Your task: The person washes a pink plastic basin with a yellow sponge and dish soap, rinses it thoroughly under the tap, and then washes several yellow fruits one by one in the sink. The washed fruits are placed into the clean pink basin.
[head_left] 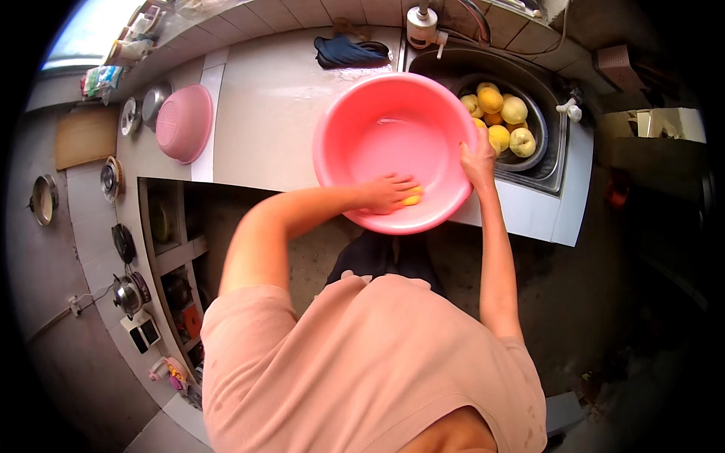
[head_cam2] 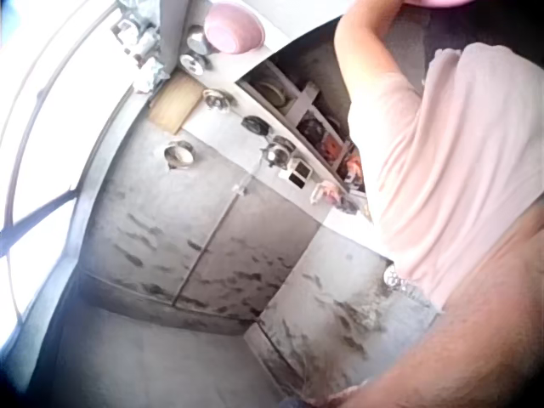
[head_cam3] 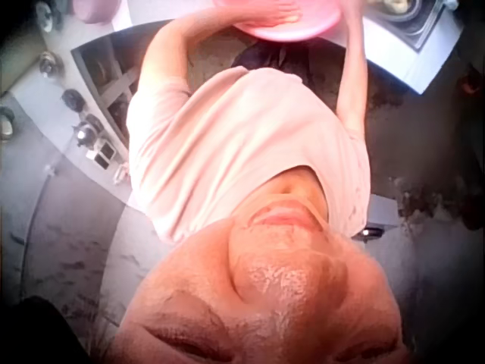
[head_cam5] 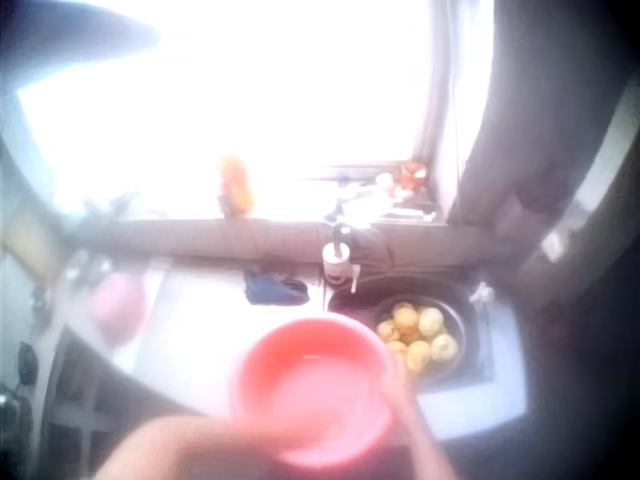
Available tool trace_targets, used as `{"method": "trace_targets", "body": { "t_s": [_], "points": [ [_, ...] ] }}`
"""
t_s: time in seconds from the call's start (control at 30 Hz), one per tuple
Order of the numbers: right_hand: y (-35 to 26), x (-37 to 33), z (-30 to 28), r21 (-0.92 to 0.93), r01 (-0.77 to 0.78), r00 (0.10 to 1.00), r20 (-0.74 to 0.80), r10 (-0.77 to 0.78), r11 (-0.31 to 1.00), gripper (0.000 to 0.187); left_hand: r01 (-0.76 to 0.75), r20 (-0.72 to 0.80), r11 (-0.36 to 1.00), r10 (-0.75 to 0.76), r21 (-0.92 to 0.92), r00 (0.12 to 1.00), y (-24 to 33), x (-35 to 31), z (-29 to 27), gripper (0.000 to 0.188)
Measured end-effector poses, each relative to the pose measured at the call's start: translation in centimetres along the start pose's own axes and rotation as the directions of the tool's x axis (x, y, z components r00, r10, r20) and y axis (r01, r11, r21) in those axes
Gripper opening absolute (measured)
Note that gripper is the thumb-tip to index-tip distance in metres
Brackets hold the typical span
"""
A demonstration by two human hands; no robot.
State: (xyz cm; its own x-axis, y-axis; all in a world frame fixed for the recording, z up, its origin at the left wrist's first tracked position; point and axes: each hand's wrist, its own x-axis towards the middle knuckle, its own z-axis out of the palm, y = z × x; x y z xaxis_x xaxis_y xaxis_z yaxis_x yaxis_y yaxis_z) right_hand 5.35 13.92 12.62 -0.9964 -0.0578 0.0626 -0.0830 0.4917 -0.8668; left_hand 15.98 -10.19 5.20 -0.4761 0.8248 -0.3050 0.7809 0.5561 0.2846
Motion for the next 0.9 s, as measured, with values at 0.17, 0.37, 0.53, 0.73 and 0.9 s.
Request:
{"method": "trace_targets", "body": {
  "t_s": [0.17,0.37,0.53,0.73,0.9],
  "points": [
    [-1.3,0.2,0.3,0.029,0.071,0.997,0.002,-0.071,0.997,0.032,0.382,-0.119,0.924,-0.377,0.024,0.919,-5.4,-3.0,-3.2,0.061],
    [0.1,0.2,0.3,-0.022,0.047,0.999,-0.009,-0.047,0.999,0.034,0.456,-0.339,0.838,-0.540,-0.299,0.770,-1.0,10.0,0.1,0.066],
    [-0.4,-0.3,0.1,0.023,0.033,0.999,0.007,-0.034,0.999,0.031,-0.107,-0.159,0.986,0.086,-0.125,0.984,-1.7,3.4,-0.4,0.065],
    [0.2,-0.7,0.2,-0.056,0.033,0.999,0.038,-0.031,0.998,0.030,0.192,-0.132,0.978,-0.202,-0.086,0.970,-9.8,4.0,-4.7,0.072],
    [0.0,-0.5,1.1,-0.057,0.099,0.991,-0.084,-0.104,0.993,0.025,0.502,0.154,0.830,-0.544,0.245,0.825,-5.1,-5.8,-3.2,0.071]
  ]
}}
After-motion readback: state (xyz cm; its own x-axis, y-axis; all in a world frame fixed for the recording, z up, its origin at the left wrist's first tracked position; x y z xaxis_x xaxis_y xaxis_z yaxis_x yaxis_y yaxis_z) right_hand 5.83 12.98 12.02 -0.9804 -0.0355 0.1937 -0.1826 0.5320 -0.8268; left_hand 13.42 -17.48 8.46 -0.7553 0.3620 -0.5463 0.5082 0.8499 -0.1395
